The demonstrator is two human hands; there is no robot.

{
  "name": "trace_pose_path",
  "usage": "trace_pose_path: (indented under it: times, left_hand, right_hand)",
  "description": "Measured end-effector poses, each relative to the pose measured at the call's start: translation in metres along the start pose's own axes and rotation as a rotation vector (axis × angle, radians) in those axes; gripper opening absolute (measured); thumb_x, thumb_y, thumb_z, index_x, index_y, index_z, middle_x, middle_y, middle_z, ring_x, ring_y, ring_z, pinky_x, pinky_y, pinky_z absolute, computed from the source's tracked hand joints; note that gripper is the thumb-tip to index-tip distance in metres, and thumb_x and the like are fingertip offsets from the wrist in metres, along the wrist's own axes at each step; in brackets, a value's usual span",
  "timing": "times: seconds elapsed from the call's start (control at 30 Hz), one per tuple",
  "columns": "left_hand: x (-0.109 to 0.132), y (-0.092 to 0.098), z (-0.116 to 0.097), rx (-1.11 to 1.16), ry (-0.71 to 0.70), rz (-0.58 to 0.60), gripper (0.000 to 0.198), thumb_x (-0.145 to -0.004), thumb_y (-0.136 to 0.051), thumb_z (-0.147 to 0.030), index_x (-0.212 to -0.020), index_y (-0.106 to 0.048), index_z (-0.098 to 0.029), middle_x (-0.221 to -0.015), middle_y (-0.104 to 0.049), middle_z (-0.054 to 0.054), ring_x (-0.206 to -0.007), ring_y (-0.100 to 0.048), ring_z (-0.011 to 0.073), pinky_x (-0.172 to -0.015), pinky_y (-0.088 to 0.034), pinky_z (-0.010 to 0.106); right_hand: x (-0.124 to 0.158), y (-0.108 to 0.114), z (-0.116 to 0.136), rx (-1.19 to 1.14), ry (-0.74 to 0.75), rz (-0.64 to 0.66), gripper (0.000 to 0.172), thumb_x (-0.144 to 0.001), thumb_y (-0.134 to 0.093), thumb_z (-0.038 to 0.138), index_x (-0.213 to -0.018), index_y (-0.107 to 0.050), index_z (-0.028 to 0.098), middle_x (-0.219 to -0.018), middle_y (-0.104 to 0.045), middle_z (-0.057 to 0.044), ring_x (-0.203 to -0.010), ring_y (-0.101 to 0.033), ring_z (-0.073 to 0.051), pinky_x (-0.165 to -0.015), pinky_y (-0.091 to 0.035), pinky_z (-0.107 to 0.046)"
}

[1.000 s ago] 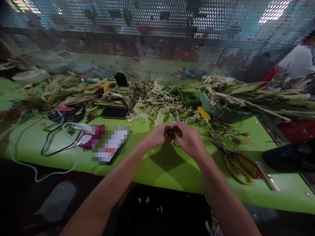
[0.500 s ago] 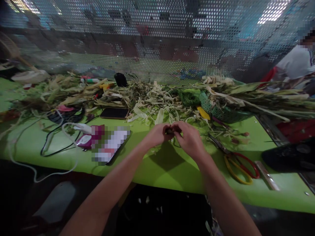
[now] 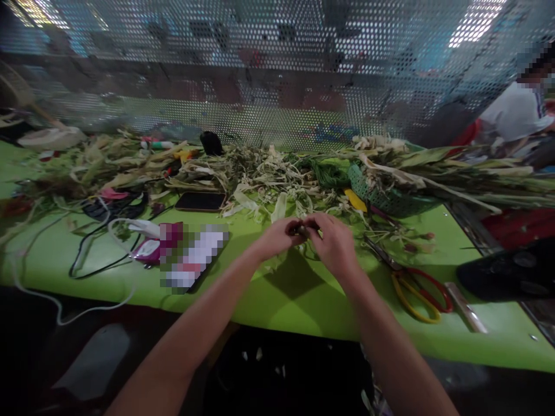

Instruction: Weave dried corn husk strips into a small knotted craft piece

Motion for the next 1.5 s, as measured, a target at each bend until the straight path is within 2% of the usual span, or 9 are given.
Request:
trace_pose_path:
  times: [0.1,0.27,0.37,0.7,0.93,1.1,1.27,1.33,1.5]
  left_hand:
    - [0.001,0.002,0.0,0.212,0.02,0.019,0.014,-0.074,-0.058,-0.018,-0.085,-0.066,-0.013,-0.085,-0.066,0.004,-0.08,-0.055,0.0138,-0.072,-0.042,0.025]
    - [0.006,0.004,-0.003,0.415,0.131,0.025,0.016,-0.069,-0.051,-0.009,-0.078,-0.062,-0.015,-0.069,-0.053,-0.001,-0.061,-0.041,0.0088,-0.058,-0.032,0.023]
    - [0.007,0.001,-0.001,0.49,0.166,0.043,0.018,-0.069,-0.05,-0.009,-0.08,-0.062,-0.015,-0.067,-0.05,-0.001,-0.058,-0.038,0.0082,-0.055,-0.03,0.023]
    - [0.005,-0.003,-0.001,0.504,0.12,0.03,0.01,-0.075,-0.054,-0.014,-0.08,-0.063,-0.013,-0.067,-0.051,-0.001,-0.059,-0.041,0.0081,-0.057,-0.033,0.023]
    - [0.003,-0.006,0.001,0.433,0.076,0.071,0.016,-0.079,-0.053,-0.018,-0.091,-0.062,-0.014,-0.069,-0.054,0.0,-0.06,-0.05,0.0095,-0.062,-0.04,0.024]
    - [0.004,-0.009,-0.001,0.407,0.074,0.066,0.006,-0.08,-0.052,-0.017,-0.083,-0.057,-0.015,-0.067,-0.052,-0.002,-0.06,-0.052,0.0096,-0.063,-0.042,0.024]
    - [0.003,-0.012,-0.004,0.381,0.035,0.079,0.007,-0.082,-0.051,-0.016,-0.086,-0.056,-0.016,-0.069,-0.054,-0.002,-0.061,-0.054,0.0099,-0.065,-0.044,0.024]
    - [0.004,-0.012,-0.005,0.38,0.037,0.079,0.004,-0.084,-0.052,-0.019,-0.084,-0.055,-0.016,-0.068,-0.055,-0.001,-0.062,-0.055,0.0104,-0.065,-0.043,0.025]
    - [0.007,-0.006,-0.006,0.476,0.108,-0.016,0.025,-0.089,-0.055,-0.041,-0.084,-0.058,-0.016,-0.063,-0.052,-0.002,-0.057,-0.048,0.0085,-0.058,-0.037,0.022]
  right_hand:
    - [-0.002,0.005,0.0,-0.03,0.012,-0.007,0.012,-0.088,-0.058,0.016,-0.095,-0.066,0.021,-0.093,-0.072,-0.005,-0.085,-0.067,-0.022,-0.076,-0.051,-0.033]
    - [-0.003,0.005,0.002,-0.029,0.069,0.023,0.014,-0.084,-0.064,0.018,-0.098,-0.067,0.022,-0.093,-0.072,-0.005,-0.086,-0.067,-0.022,-0.076,-0.052,-0.034]
    - [-0.002,0.004,0.002,0.028,0.095,0.015,0.014,-0.086,-0.062,0.017,-0.097,-0.067,0.021,-0.093,-0.072,-0.006,-0.088,-0.066,-0.023,-0.077,-0.051,-0.035]
    - [-0.002,0.008,0.005,0.033,0.064,-0.018,0.013,-0.085,-0.059,0.012,-0.086,-0.068,0.022,-0.086,-0.072,-0.004,-0.08,-0.066,-0.021,-0.073,-0.05,-0.033]
    - [-0.001,0.004,0.002,0.071,0.112,0.004,0.014,-0.086,-0.061,0.015,-0.096,-0.068,0.022,-0.098,-0.073,-0.006,-0.09,-0.068,-0.024,-0.078,-0.052,-0.035]
    - [0.0,0.003,0.001,0.144,0.119,-0.029,0.008,-0.09,-0.06,0.02,-0.094,-0.067,0.023,-0.096,-0.073,-0.007,-0.089,-0.068,-0.023,-0.078,-0.052,-0.035]
    - [0.001,0.005,0.003,0.222,0.129,-0.071,0.011,-0.093,-0.055,0.021,-0.091,-0.066,0.022,-0.093,-0.073,-0.006,-0.086,-0.068,-0.022,-0.076,-0.052,-0.034]
    - [0.001,0.005,0.004,0.255,0.144,-0.094,0.011,-0.093,-0.055,0.02,-0.089,-0.065,0.022,-0.092,-0.072,-0.007,-0.085,-0.067,-0.023,-0.075,-0.052,-0.034]
    - [0.0,0.006,0.009,0.206,0.176,-0.098,0.011,-0.091,-0.054,0.015,-0.092,-0.063,0.021,-0.097,-0.072,-0.007,-0.089,-0.067,-0.022,-0.078,-0.052,-0.034]
Point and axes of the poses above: each hand's wrist, its own x-axis away from the middle knuckle, its own y-axis out of the back of the hand, z = x × y, the point moved 6 cm from there along -x, towards the middle knuckle
